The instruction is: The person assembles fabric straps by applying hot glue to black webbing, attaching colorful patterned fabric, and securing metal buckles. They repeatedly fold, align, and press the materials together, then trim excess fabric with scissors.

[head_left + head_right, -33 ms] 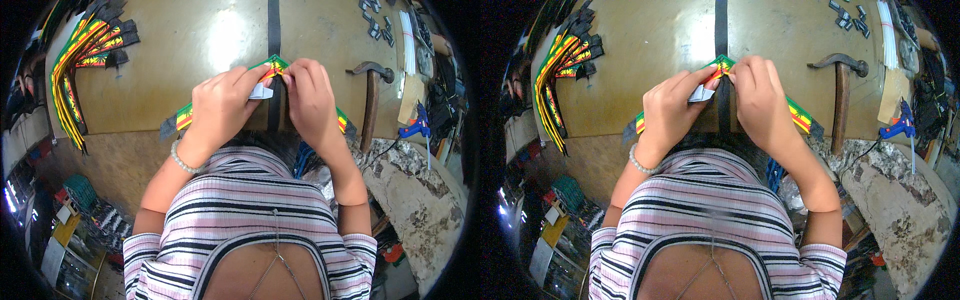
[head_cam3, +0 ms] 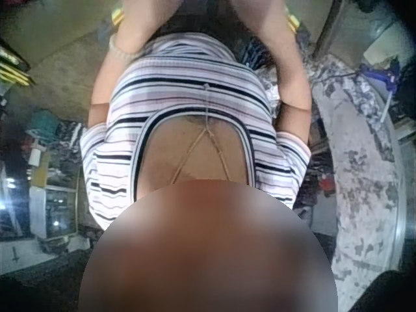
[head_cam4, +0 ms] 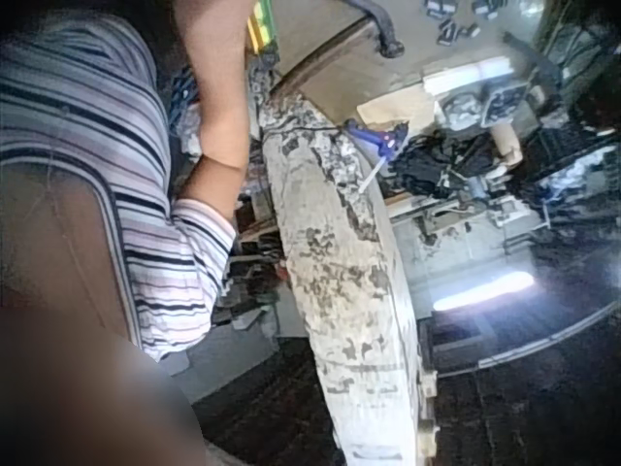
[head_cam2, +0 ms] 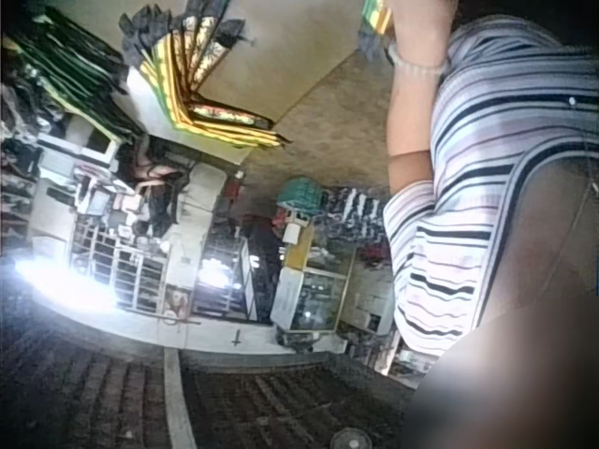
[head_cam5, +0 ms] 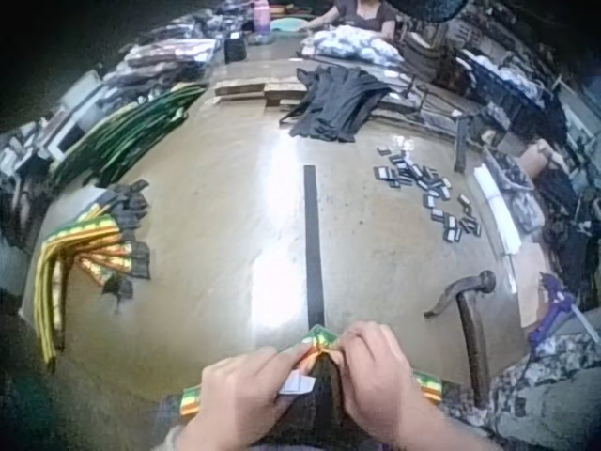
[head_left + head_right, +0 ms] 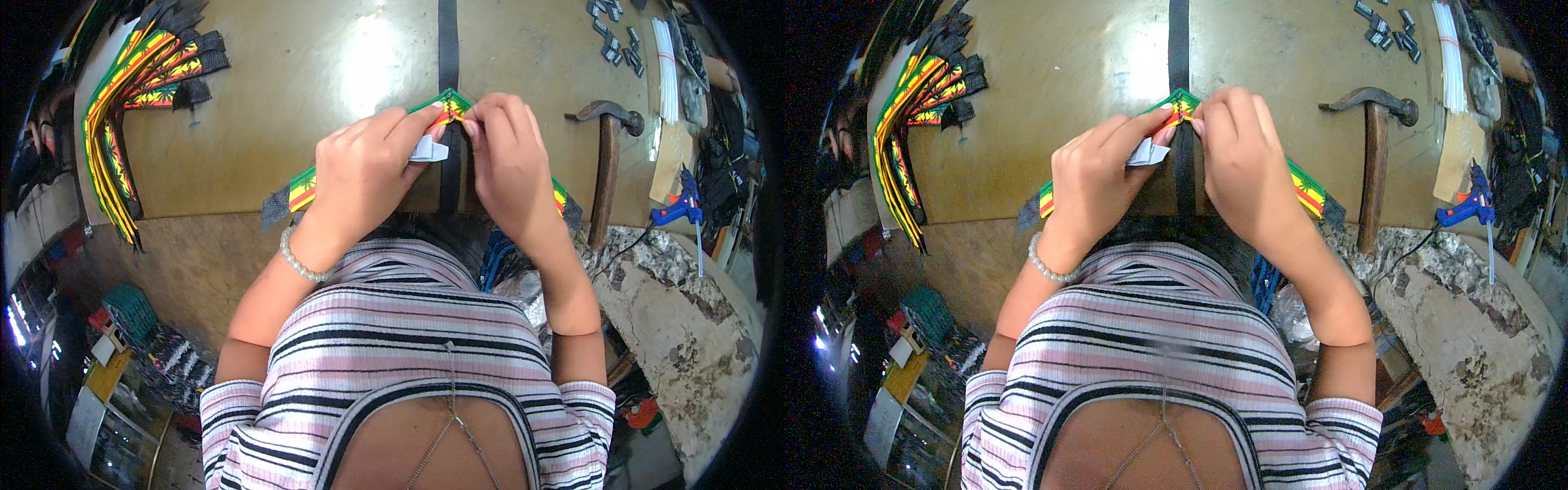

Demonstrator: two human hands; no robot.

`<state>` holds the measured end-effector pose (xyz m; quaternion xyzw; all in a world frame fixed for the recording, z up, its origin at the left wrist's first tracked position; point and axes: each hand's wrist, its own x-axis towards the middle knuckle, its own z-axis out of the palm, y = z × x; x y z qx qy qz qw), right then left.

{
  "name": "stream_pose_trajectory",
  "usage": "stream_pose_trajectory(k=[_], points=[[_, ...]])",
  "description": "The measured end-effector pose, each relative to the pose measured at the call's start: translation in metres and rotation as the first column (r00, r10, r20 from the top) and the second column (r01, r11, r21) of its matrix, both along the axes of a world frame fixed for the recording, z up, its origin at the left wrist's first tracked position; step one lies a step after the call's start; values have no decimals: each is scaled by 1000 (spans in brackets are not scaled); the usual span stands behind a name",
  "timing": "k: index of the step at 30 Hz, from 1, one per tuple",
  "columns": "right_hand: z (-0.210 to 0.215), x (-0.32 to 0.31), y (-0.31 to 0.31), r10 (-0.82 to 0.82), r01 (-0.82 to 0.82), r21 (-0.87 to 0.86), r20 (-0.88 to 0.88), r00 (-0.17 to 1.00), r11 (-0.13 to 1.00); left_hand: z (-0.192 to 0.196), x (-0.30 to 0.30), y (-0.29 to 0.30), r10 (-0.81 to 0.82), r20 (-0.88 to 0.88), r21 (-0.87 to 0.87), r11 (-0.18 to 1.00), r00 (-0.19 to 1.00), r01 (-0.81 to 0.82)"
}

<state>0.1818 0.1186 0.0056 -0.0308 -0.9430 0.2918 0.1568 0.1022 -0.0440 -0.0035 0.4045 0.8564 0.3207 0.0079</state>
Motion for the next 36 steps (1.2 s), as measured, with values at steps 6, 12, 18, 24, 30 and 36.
stream_pose_trajectory(k=[6, 12, 18, 24, 30, 36], points=[[6, 3, 4, 3, 2, -87, 61, 998, 996, -2, -1, 2, -16, 11, 39, 999, 1000, 16], [-2, 8, 2, -24, 23, -25, -27, 999, 999, -1, -3, 3, -32, 5, 45, 999, 999, 31], [0, 6, 6, 68, -61, 146, -43, 997, 987, 0, -5, 0, -80, -35, 5, 997, 996, 80], [0, 5, 4, 34, -29, 103, -47, 998, 994, -1, -7, -1, -80, -42, 11, 997, 996, 80], [-3, 4, 11, 41, -40, 12, -48, 998, 999, -3, -10, -1, -78, -22, 37, 996, 997, 79], [0, 1, 14, 20, -23, -64, -34, 999, 998, -3, -11, -4, -98, 0, 42, 994, 995, 98]])
